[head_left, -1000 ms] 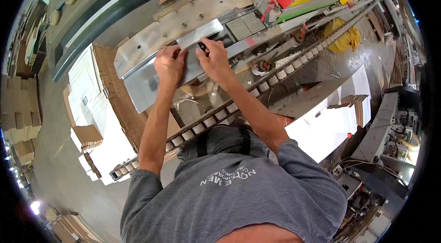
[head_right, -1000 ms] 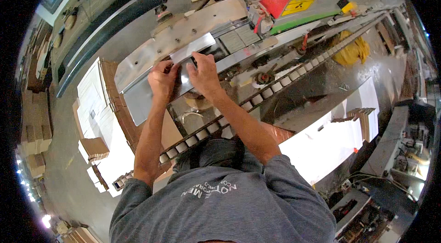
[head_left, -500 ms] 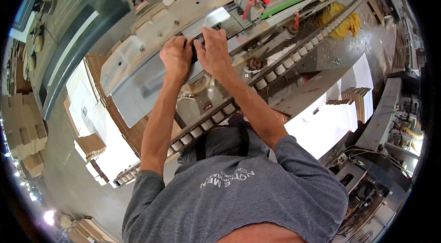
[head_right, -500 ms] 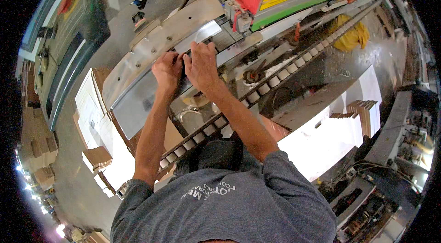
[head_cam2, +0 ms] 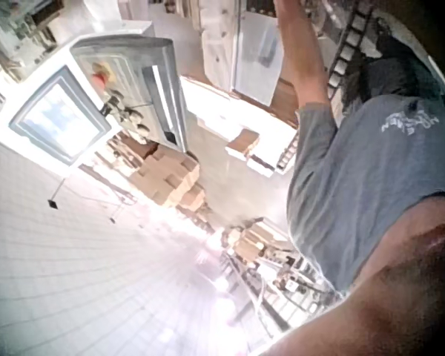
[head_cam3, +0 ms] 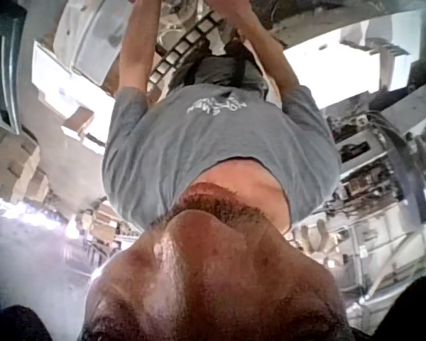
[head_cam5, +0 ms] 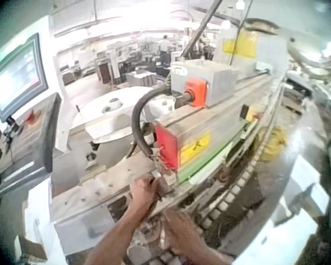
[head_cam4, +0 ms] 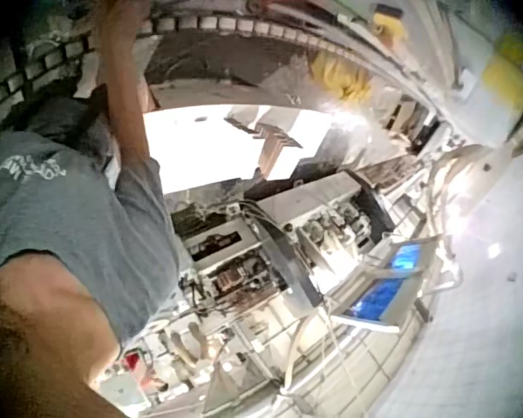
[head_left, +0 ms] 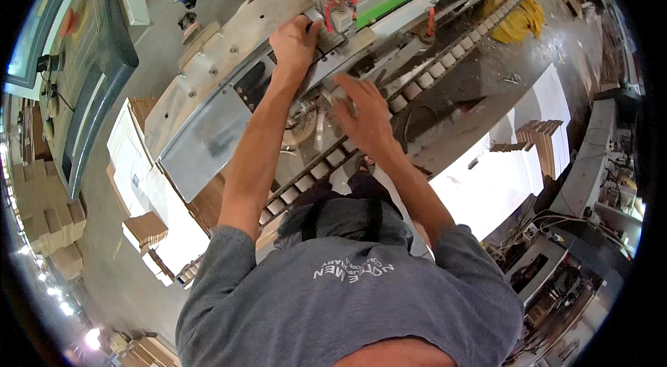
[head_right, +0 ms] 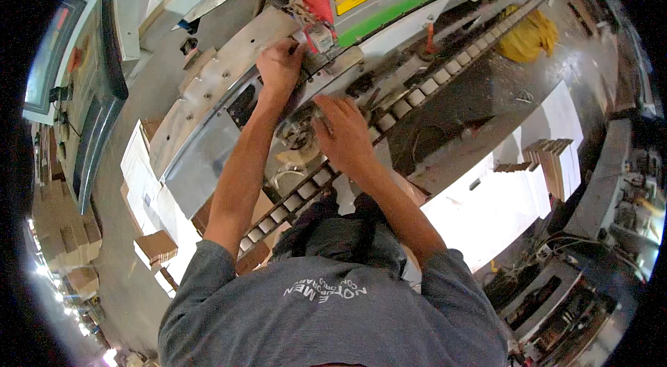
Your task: The person picks up white rectangular wooden boards from a stack on a table and feeds them into a large industrial edge-banding machine one by one.
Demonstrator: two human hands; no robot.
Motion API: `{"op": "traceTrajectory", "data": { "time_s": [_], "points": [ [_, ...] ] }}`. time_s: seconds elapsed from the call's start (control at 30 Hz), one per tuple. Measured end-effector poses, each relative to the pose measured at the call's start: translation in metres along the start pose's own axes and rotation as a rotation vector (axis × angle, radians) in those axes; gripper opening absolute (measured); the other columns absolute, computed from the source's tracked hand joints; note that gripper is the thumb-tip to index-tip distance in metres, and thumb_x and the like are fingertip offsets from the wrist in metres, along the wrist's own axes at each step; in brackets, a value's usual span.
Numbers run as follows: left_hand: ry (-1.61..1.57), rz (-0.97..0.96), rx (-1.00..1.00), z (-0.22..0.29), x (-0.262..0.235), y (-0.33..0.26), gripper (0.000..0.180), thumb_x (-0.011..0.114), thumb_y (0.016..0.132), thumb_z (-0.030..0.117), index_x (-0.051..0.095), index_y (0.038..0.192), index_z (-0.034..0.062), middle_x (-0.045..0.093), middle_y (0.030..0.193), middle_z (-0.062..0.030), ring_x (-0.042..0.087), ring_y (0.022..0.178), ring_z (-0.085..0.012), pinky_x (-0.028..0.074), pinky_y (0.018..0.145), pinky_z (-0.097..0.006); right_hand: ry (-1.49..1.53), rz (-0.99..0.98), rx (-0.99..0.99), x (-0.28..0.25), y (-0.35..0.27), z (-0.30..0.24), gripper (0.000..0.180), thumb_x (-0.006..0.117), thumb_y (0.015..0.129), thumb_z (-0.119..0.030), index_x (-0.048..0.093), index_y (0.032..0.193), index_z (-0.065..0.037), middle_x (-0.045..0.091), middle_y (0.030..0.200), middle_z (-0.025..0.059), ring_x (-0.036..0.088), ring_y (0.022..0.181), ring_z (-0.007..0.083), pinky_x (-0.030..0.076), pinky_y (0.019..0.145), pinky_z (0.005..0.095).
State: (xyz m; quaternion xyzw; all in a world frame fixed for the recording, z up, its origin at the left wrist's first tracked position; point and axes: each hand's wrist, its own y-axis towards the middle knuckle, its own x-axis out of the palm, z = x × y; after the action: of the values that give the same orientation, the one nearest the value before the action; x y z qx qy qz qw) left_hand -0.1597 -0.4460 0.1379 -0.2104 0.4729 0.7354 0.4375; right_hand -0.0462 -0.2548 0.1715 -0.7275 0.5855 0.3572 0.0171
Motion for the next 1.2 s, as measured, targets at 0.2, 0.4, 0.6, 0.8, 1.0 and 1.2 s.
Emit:
{"op": "traceTrajectory", "data": {
  "time_s": [0.2,0.4,0.6,0.8,1.0,1.2],
  "points": [
    [-0.152,-0.065,-0.13,0.0,-0.04,-0.036,0.023,0.076,0.083,0.023,0.075,0.098,0.0042,0.072,0.091,-0.0156,0.069,0.083,-0.0307,0.054,0.076,-0.038,-0.334,0.233,0.183,-0.117,-0.142,0.046,0.035,0.069,0.083,0.004,0.067,0.117,-0.003,0.068,0.11,0.0148,0.062,0.077,0.0253,0.051,0.063,0.0352],
    [-0.262,-0.07,-0.138,-0.014,-0.109,-0.132,0.016,0.073,0.092,0.012,0.075,0.099,-0.0028,0.07,0.081,-0.0047,0.058,0.068,-0.0081,0.049,0.06,-0.025,-0.848,-0.018,0.624,-0.237,-0.275,0.126,0.063,0.076,0.078,-0.009,0.053,0.135,0.0,0.056,0.134,0.0199,0.05,0.12,0.0375,0.042,0.102,0.0471],
    [-0.243,-0.101,-0.256,0.005,-0.098,-0.16,0.015,0.073,0.092,0.01,0.075,0.098,-0.0027,0.071,0.081,-0.0047,0.059,0.067,-0.0096,0.048,0.059,-0.025,-0.906,-0.032,0.799,-0.251,-0.331,0.152,0.064,0.077,0.074,-0.007,0.056,0.134,-0.005,0.06,0.127,0.0212,0.052,0.116,0.0378,0.044,0.098,0.0488],
    [-0.217,-0.121,-0.238,0.033,-0.123,-0.16,0.014,0.074,0.09,0.012,0.076,0.097,-0.0001,0.071,0.08,-0.0071,0.059,0.07,-0.0087,0.049,0.061,-0.026,-0.637,-0.004,0.594,-0.244,-0.293,0.146,0.043,0.076,0.077,-0.007,0.066,0.118,-0.001,0.067,0.103,0.0189,0.058,0.096,0.0381,0.047,0.092,0.0469],
    [-0.341,0.044,-0.406,0.024,-0.155,-0.18,0.015,0.074,0.089,0.012,0.076,0.095,-0.0008,0.066,0.073,-0.0042,0.054,0.064,-0.0076,0.046,0.06,-0.026,-0.344,-0.174,0.198,-0.139,-0.116,0.018,0.052,0.076,0.074,0.0,0.065,0.125,-0.005,0.064,0.115,0.0183,0.059,0.106,0.0362,0.05,0.091,0.044],
    [-0.298,0.206,-0.464,-0.007,-0.197,-0.209,0.014,0.072,0.09,0.01,0.074,0.094,-0.0026,0.065,0.073,-0.0046,0.053,0.066,-0.0077,0.045,0.062,-0.025,-0.158,-0.376,-0.427,0.024,0.017,-0.036,0.047,0.073,0.078,-0.003,0.061,0.124,-0.004,0.059,0.118,0.0142,0.051,0.113,0.0353,0.042,0.101,0.0472]
  ]
}}
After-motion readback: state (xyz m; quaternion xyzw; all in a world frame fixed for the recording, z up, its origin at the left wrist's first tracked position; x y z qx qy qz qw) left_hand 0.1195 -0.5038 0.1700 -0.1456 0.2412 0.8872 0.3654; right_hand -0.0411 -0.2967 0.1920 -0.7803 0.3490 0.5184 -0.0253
